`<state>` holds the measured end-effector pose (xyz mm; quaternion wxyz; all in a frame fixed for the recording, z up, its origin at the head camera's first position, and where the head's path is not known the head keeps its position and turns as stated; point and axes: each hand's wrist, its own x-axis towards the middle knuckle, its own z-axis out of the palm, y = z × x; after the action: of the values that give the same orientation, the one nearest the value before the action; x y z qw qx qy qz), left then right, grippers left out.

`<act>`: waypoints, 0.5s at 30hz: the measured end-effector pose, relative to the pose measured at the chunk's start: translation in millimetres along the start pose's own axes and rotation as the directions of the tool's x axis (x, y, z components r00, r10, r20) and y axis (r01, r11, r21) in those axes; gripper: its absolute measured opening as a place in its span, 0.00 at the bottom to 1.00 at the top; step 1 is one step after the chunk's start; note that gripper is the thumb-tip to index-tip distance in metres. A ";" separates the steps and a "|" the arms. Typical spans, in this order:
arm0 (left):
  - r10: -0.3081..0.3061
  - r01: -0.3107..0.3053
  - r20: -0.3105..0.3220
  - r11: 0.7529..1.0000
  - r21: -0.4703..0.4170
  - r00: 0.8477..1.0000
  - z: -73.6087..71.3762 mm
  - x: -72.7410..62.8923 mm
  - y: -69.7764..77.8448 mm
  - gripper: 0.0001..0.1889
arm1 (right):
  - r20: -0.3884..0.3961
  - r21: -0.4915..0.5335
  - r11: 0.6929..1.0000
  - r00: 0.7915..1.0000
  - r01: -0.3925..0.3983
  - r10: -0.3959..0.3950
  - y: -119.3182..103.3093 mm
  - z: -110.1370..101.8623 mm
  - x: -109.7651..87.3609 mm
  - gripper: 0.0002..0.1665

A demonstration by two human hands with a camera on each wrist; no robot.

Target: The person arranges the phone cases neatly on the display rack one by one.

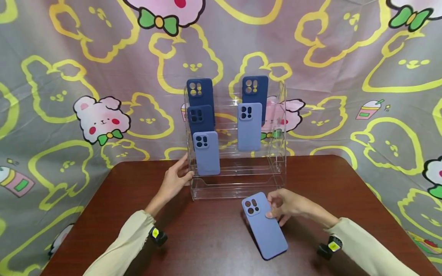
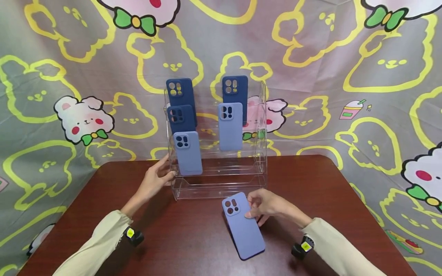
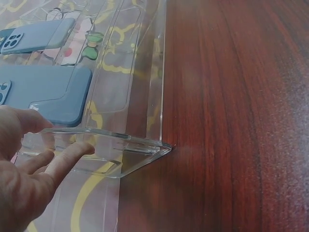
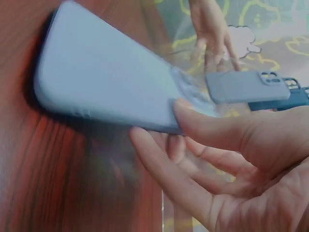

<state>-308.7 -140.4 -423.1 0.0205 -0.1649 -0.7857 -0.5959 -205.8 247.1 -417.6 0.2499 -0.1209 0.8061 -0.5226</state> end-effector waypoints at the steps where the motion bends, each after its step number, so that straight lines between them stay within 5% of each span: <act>1: 0.003 -0.003 0.001 1.000 -0.001 1.000 -0.3 0.2 0.1 0.39 | -0.008 0.009 1.000 1.000 0.022 -0.022 -1.3 -0.2 -0.1 0.14; 9: 0.011 -0.011 0.005 1.000 0.003 1.000 0.8 0.3 0.1 0.39 | -0.158 -0.057 0.987 0.975 0.151 -0.158 -10.3 -3.2 1.6 0.14; 15: -0.003 0.003 -0.002 1.000 0.006 1.000 2.0 0.2 0.1 0.39 | -0.307 -0.088 0.961 0.910 0.263 -0.277 -17.0 -2.9 3.9 0.14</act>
<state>-308.6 -138.4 -423.6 0.0209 -0.1633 -0.7876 -0.5937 -211.7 240.4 -402.4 0.0400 -0.1513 0.8226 -0.5466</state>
